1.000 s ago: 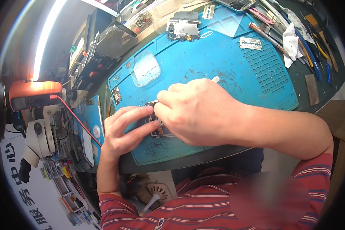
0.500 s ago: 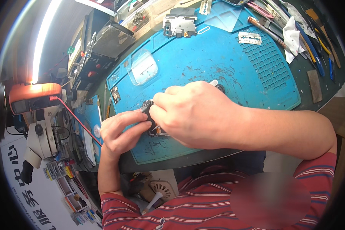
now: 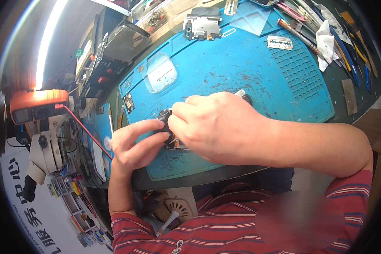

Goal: The person disassembles a smartphone, removes the battery and internal components, cleans the back cover with a brush, and reassembles the device using tweezers and a screwdriver. The process includes detaching connectors, peeling off adhesive, and securing the back cover.

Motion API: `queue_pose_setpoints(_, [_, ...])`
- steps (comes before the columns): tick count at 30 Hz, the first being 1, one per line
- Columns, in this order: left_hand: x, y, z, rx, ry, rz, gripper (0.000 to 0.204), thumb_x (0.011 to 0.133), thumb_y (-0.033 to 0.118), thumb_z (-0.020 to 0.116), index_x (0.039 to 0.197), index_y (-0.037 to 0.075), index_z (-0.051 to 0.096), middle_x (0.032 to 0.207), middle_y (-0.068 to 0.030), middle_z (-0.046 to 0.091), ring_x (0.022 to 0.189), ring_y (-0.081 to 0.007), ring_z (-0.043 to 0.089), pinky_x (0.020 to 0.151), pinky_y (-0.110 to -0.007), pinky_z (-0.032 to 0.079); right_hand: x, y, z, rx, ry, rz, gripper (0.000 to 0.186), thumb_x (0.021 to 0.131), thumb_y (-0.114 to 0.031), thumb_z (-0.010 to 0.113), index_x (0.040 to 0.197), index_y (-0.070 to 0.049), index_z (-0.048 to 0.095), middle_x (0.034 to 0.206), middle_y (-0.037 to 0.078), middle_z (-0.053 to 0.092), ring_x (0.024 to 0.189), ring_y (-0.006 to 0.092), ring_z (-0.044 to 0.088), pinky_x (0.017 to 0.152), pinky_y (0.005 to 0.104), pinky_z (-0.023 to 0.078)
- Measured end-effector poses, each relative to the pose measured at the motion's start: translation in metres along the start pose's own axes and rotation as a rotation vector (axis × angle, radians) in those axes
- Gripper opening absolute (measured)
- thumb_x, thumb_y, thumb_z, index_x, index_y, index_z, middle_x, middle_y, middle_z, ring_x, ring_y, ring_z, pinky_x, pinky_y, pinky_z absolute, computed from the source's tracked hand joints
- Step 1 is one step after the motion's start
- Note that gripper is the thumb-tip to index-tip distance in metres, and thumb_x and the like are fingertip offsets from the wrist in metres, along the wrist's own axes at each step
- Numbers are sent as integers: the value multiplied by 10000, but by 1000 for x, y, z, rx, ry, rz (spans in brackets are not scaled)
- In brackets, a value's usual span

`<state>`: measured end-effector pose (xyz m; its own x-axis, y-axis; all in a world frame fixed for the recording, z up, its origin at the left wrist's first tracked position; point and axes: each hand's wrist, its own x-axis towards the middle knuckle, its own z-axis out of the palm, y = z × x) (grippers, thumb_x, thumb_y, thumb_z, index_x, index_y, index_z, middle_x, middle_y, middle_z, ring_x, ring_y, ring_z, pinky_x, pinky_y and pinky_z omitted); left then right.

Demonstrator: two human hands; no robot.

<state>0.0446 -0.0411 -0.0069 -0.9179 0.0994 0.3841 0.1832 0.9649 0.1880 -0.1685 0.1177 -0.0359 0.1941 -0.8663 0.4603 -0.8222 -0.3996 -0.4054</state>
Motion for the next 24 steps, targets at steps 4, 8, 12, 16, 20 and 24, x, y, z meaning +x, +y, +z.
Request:
queue_pose_setpoints(4, [1, 7, -3, -80, -2, -91, 482, 721, 169, 942, 1156, 65, 760, 1174, -113, 738, 924, -243, 770, 727, -326, 636, -1, 0, -1, 21, -26, 4, 132, 844, -154, 679, 882, -52, 605, 881, 63, 606, 828, 201, 690, 646, 322, 589])
queue_pose_setpoints(8, [-3, 9, -3, -109, -14, -167, 588, 721, 221, 962, 1228, 53, 715, 1186, -134, 721, 965, -279, 754, 763, -359, 631, 0, 0, -2, 24, -33, 2, 146, 843, -150, 673, 912, -40, 606, 893, 76, 612, 847, 215, 689, 649, 327, 590])
queue_pose_setpoints(12, [-10, 10, -4, -148, -31, -226, 699, 675, 250, 997, 1259, 31, 680, 1171, -151, 722, 1019, -310, 736, 849, -386, 620, 0, 2, -2, 9, -49, -18, 159, 847, -143, 667, 938, -36, 594, 894, 84, 612, 852, 227, 684, 655, 337, 584])
queue_pose_setpoints(16, [-18, 10, 0, -214, -26, -304, 760, 691, 305, 977, 1318, 21, 653, 1233, -160, 699, 1102, -330, 701, 931, -407, 593, 1, -1, -2, -20, -67, -15, 165, 856, -146, 674, 939, -38, 579, 894, 86, 606, 841, 241, 676, 652, 355, 571])
queue_pose_setpoints(20, [-17, 0, 3, -248, 29, -310, 845, 708, 364, 952, 1400, 17, 612, 1327, -174, 656, 1208, -354, 643, 1036, -444, 533, 4, -4, -6, -3, -107, -4, 204, 839, -149, 720, 924, -42, 568, 902, 90, 604, 826, 253, 666, 642, 366, 560])
queue_pose_setpoints(24, [-21, -3, 4, -302, 1, -334, 907, 704, 380, 945, 1449, 20, 574, 1348, -168, 659, 1212, -356, 638, 1048, -455, 517, 4, -4, -5, 5, -118, -4, 234, 813, -150, 758, 908, -55, 566, 897, 86, 598, 801, 251, 654, 639, 370, 551])
